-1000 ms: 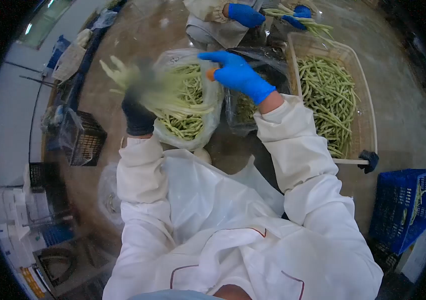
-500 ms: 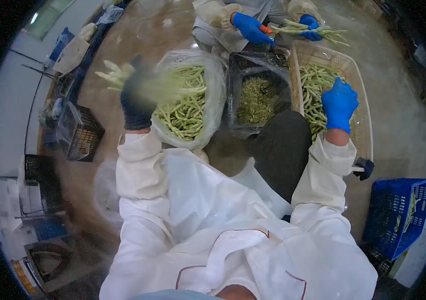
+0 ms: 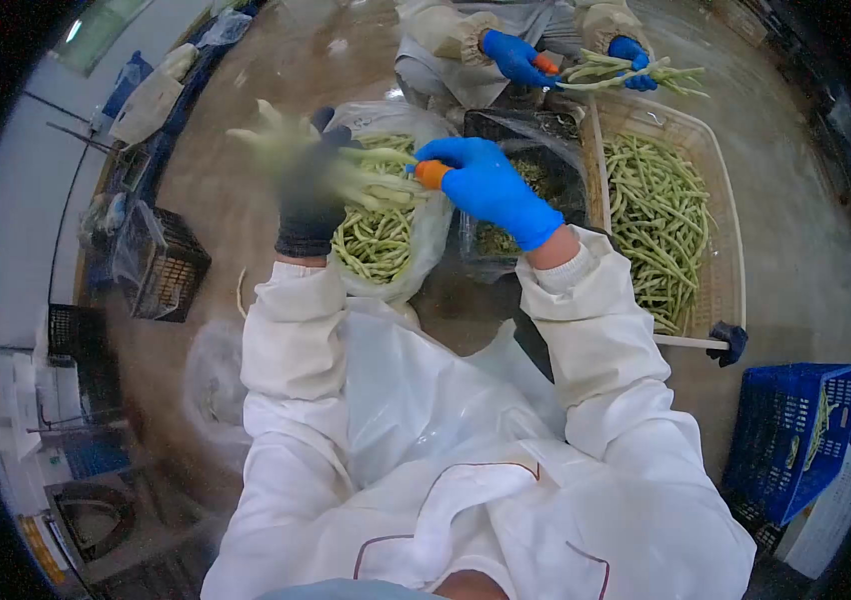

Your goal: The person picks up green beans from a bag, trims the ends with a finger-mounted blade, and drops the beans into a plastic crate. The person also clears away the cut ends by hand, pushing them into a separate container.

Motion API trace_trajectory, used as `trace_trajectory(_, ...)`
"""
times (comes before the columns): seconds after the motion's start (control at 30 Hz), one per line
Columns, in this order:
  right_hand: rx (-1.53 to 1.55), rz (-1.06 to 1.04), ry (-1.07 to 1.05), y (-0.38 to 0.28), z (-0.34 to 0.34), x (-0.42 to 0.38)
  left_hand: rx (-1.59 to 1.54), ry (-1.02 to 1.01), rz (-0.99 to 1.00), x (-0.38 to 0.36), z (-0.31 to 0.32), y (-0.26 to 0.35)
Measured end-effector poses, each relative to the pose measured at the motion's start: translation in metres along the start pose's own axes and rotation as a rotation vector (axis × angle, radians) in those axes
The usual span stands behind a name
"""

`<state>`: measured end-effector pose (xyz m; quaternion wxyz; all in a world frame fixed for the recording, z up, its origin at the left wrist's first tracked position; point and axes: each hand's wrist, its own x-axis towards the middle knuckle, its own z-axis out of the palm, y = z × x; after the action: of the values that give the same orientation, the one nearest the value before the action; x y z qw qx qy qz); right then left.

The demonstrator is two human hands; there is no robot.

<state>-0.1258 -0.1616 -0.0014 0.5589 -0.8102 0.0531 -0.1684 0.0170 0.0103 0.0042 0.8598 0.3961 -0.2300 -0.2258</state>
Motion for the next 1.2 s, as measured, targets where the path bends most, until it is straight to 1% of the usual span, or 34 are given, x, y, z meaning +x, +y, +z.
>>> trace_trajectory(0.03,-0.003,-0.039,0.071,0.003,-0.002,0.0,0.036,0.016,0.015,0.0,0.002,0.0)
trace_trajectory(0.1,-0.227,-0.149,0.231,0.005,-0.008,0.0,-0.009,0.013,-0.111,0.016,-0.043,-0.016)
trace_trajectory(0.17,-0.437,-0.252,0.357,0.007,-0.016,0.0,0.02,0.006,-0.112,0.016,-0.04,-0.008)
trace_trajectory(0.2,-0.534,-0.299,0.408,0.008,-0.022,0.0,0.033,0.127,-0.187,0.009,-0.043,0.001)
trace_trajectory(0.23,-0.631,-0.346,0.459,0.011,-0.029,0.0,0.188,0.172,-0.106,0.005,-0.041,0.009)
trace_trajectory(0.27,-0.716,-0.331,0.451,0.014,-0.036,0.001,0.341,0.212,-0.023,0.004,-0.036,0.018)
trace_trajectory(0.33,-0.845,-0.413,0.427,0.017,-0.041,0.0,0.549,0.347,0.074,-0.002,-0.016,0.032)
trace_trajectory(0.37,-0.907,-0.453,0.414,0.017,-0.041,-0.001,0.68,0.263,0.117,-0.001,-0.015,0.028)
trace_trajectory(0.43,-1.011,-0.473,0.293,0.014,-0.031,-0.003,0.944,0.09,0.209,0.0,-0.018,0.02)
trace_trajectory(0.47,-1.061,-0.482,0.228,0.012,-0.024,-0.003,1.148,-0.078,0.373,0.001,-0.016,0.007)
trace_trajectory(0.5,-1.068,-0.518,0.207,0.009,-0.016,-0.004,1.321,-0.226,0.575,0.003,-0.014,-0.007)
trace_trajectory(0.57,-1.086,-0.595,0.157,0.003,-0.003,-0.005,1.318,-0.339,0.524,-0.013,0.012,-0.022)
trace_trajectory(0.6,-1.072,-0.506,0.064,0.002,0.001,-0.006,1.26,-0.309,0.385,-0.017,0.022,-0.025)
trace_trajectory(0.67,-0.972,-0.576,0.167,0.001,0.003,-0.006,1.135,-0.255,0.117,-0.021,0.037,-0.025)
trace_trajectory(0.7,-0.922,-0.607,0.22,0.0,0.003,-0.006,1.067,-0.236,0.129,-0.02,0.038,-0.027)
trace_trajectory(0.77,-0.465,-0.442,0.373,0.007,0.013,-0.003,0.932,-0.197,0.156,-0.017,0.037,-0.03)
trace_trajectory(0.8,-0.233,-0.354,0.439,0.01,0.018,-0.002,0.809,-0.126,0.048,-0.016,0.037,-0.036)
trace_trajectory(0.9,0.336,-0.06,0.257,0.004,0.013,0.003,0.473,-0.055,0.044,-0.027,0.061,-0.023)
trace_trajectory(0.97,0.063,-0.027,0.172,0.015,-0.002,0.007,0.335,-0.009,0.081,-0.024,0.059,-0.01)
trace_trajectory(1.0,-0.073,-0.011,0.131,0.023,-0.012,0.007,0.152,-0.014,0.04,-0.016,0.037,-0.007)
trace_trajectory(1.03,-0.256,0.014,0.201,0.034,-0.022,0.006,-0.028,-0.02,0.0,-0.008,0.017,0.001)
trace_trajectory(1.07,-0.436,0.038,0.27,0.046,-0.034,0.003,-0.064,0.034,0.009,-0.002,-0.001,0.015)
trace_trajectory(1.1,-0.578,0.126,0.244,0.052,-0.05,0.001,-0.129,0.071,0.039,-0.003,-0.005,0.03)
trace_trajectory(1.13,-0.691,0.167,0.219,0.064,-0.066,0.0,-0.192,0.107,0.071,-0.004,-0.009,0.045)
trace_trajectory(1.17,-0.822,0.233,0.227,0.078,-0.081,-0.004,-0.137,0.061,0.122,-0.004,-0.016,0.055)
trace_trajectory(1.2,-0.954,0.303,0.233,0.088,-0.087,-0.006,-0.142,0.062,0.134,-0.007,-0.019,0.061)
